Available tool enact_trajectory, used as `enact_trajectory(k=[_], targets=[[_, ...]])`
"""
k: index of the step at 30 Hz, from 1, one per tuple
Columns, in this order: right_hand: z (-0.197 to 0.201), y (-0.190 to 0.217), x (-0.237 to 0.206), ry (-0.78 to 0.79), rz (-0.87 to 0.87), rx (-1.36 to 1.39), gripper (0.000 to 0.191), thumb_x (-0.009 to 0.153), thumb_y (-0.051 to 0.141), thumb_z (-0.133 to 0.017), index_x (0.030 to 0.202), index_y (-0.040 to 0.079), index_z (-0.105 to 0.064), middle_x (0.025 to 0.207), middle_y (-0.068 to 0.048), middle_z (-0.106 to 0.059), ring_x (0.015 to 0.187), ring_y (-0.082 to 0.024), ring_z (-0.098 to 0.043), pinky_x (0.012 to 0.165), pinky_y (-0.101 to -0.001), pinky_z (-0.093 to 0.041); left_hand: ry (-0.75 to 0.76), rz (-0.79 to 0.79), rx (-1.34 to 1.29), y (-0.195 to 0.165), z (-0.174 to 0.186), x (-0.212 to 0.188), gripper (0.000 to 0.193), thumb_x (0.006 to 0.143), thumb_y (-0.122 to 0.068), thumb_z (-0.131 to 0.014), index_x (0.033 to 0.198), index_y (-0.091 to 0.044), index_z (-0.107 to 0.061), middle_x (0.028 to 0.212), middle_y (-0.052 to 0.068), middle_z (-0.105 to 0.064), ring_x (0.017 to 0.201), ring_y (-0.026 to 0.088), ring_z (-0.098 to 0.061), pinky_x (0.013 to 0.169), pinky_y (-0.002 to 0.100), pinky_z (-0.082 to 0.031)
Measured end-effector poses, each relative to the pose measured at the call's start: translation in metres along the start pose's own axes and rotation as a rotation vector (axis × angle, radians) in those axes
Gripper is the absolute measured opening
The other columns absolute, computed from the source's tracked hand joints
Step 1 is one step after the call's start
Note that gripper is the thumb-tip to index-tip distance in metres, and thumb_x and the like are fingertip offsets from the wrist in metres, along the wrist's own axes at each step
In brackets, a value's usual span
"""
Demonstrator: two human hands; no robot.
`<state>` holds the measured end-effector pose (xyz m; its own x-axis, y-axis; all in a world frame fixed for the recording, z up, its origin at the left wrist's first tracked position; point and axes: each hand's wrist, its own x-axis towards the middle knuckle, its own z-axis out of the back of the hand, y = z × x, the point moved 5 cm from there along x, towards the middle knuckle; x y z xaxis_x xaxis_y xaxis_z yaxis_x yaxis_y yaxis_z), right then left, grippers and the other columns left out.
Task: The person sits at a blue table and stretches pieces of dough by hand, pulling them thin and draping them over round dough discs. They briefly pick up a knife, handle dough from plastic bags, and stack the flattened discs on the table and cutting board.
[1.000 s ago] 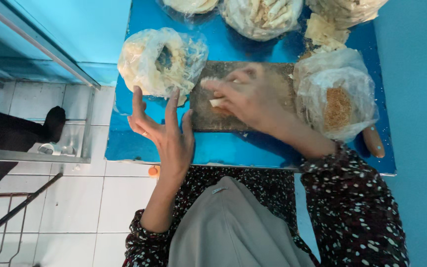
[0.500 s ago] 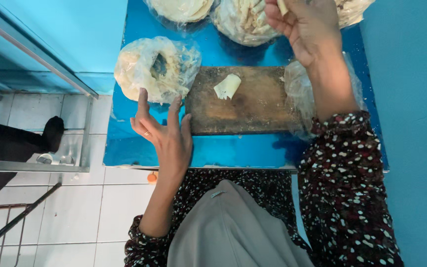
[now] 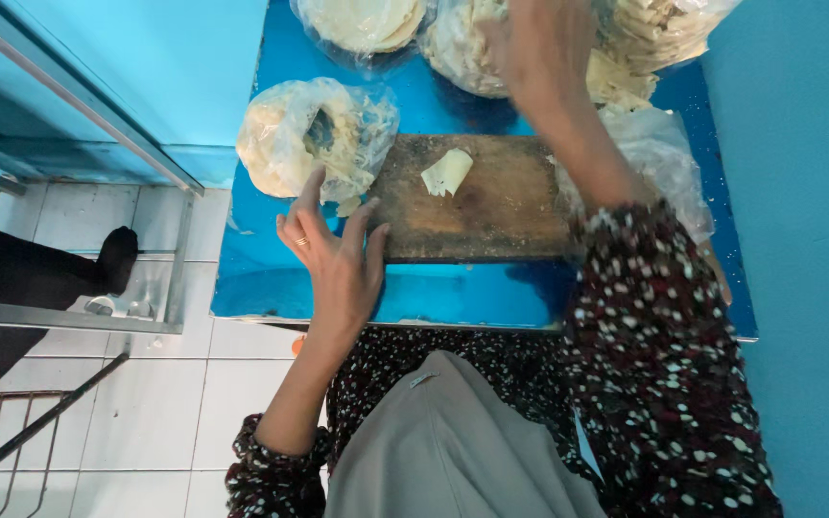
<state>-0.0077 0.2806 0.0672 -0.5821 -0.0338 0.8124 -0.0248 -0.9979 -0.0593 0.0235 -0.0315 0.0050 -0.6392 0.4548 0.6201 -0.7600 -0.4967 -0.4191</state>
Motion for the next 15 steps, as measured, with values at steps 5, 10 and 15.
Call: enact_trajectory(k=[5, 10, 15], targets=[[0.04, 0.065, -0.03, 0.735, -0.03, 0.315, 0.039, 0.089, 0.028, -0.078, 0.12, 0.01, -0.064, 0.091, -0.006, -0.075, 0.077, -0.029, -0.071, 0.062, -0.0439, -0.053, 0.067, -0.069, -0.012, -0.006, -0.002, 0.016, 0.026, 0.089, -0.019, -0.082, 0.112, -0.009, -0.073, 0.159, 0.022, -0.035, 0.142, 0.044, -0.033, 0.117, 0.068, -0.023], [0.049, 0.076, -0.038, 0.698, -0.245, 0.556, 0.042, 0.088, 0.019, -0.08, 0.125, 0.011, -0.061, 0.092, -0.004, -0.076, 0.087, -0.02, -0.073, 0.073, -0.0357, -0.055, 0.14, -0.11, 0.109, -0.016, -0.027, 0.054, 0.03, 0.085, -0.026, -0.084, 0.106, -0.008, -0.071, 0.156, 0.021, -0.036, 0.14, 0.045, -0.034, 0.115, 0.07, -0.02], [0.05, 0.077, -0.051, 0.707, -0.33, 1.096, 0.041, 0.093, 0.006, -0.077, 0.13, 0.008, -0.059, 0.099, -0.003, -0.07, 0.099, -0.012, -0.07, 0.091, -0.0315, -0.058, 0.299, -0.144, -0.243, -0.015, -0.038, 0.079, 0.039, 0.082, -0.022, -0.084, 0.118, -0.009, -0.074, 0.144, 0.024, -0.046, 0.134, 0.045, -0.042, 0.108, 0.059, -0.033]])
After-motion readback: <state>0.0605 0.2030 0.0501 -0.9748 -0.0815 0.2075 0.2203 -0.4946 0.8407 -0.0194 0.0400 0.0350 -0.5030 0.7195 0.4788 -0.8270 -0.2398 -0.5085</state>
